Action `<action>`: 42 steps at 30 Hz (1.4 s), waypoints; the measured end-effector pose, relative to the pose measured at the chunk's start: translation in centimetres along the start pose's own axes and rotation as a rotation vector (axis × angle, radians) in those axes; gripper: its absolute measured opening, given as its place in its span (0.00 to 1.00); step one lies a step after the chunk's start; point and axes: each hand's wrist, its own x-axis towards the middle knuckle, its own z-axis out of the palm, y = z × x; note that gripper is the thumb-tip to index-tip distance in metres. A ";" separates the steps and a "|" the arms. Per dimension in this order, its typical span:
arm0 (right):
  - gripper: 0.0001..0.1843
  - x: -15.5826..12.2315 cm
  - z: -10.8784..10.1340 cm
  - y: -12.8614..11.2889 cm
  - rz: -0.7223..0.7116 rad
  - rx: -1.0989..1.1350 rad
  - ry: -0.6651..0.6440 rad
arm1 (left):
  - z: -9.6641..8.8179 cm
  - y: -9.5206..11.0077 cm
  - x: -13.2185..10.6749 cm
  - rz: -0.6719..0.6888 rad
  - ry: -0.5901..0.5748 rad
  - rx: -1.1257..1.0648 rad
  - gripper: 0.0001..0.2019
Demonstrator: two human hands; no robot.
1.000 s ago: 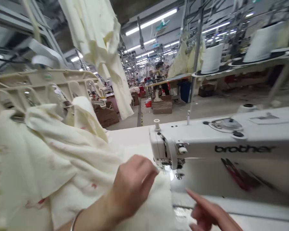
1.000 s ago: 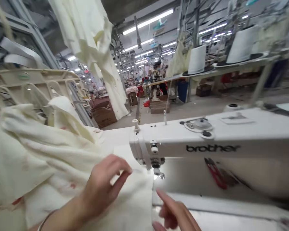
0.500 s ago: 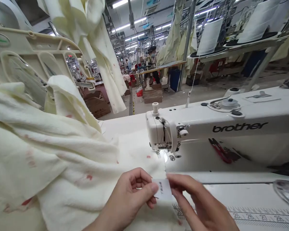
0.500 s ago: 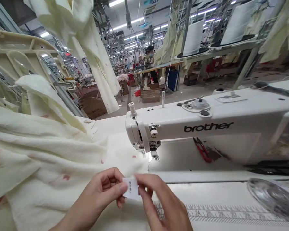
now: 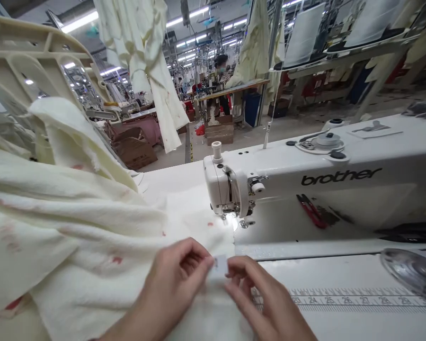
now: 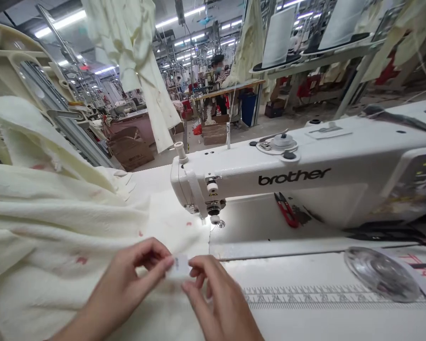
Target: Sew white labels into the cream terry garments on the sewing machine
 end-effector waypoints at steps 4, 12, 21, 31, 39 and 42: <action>0.14 -2.7 0.4 4.6 -0.519 -0.710 0.067 | -0.9 0.6 2.6 0.103 0.005 0.338 0.08; 0.06 -2.8 -0.2 6.5 -0.480 -0.674 0.142 | 4.7 -4.7 8.2 0.210 -0.155 0.448 0.08; 0.06 -0.5 1.6 5.6 -0.217 -0.650 0.207 | 3.8 -4.7 8.6 0.164 -0.047 0.236 0.03; 0.27 -1.4 1.1 6.8 -0.299 -0.897 0.181 | 6.5 -5.1 8.2 -0.213 -0.148 -0.030 0.05; 0.28 -1.4 1.2 6.7 -0.280 -0.891 0.204 | 6.6 -5.1 8.4 -0.251 -0.110 -0.038 0.04; 0.27 -1.4 1.3 6.7 -0.256 -0.862 0.219 | 6.6 -5.1 8.4 -0.254 -0.109 -0.034 0.04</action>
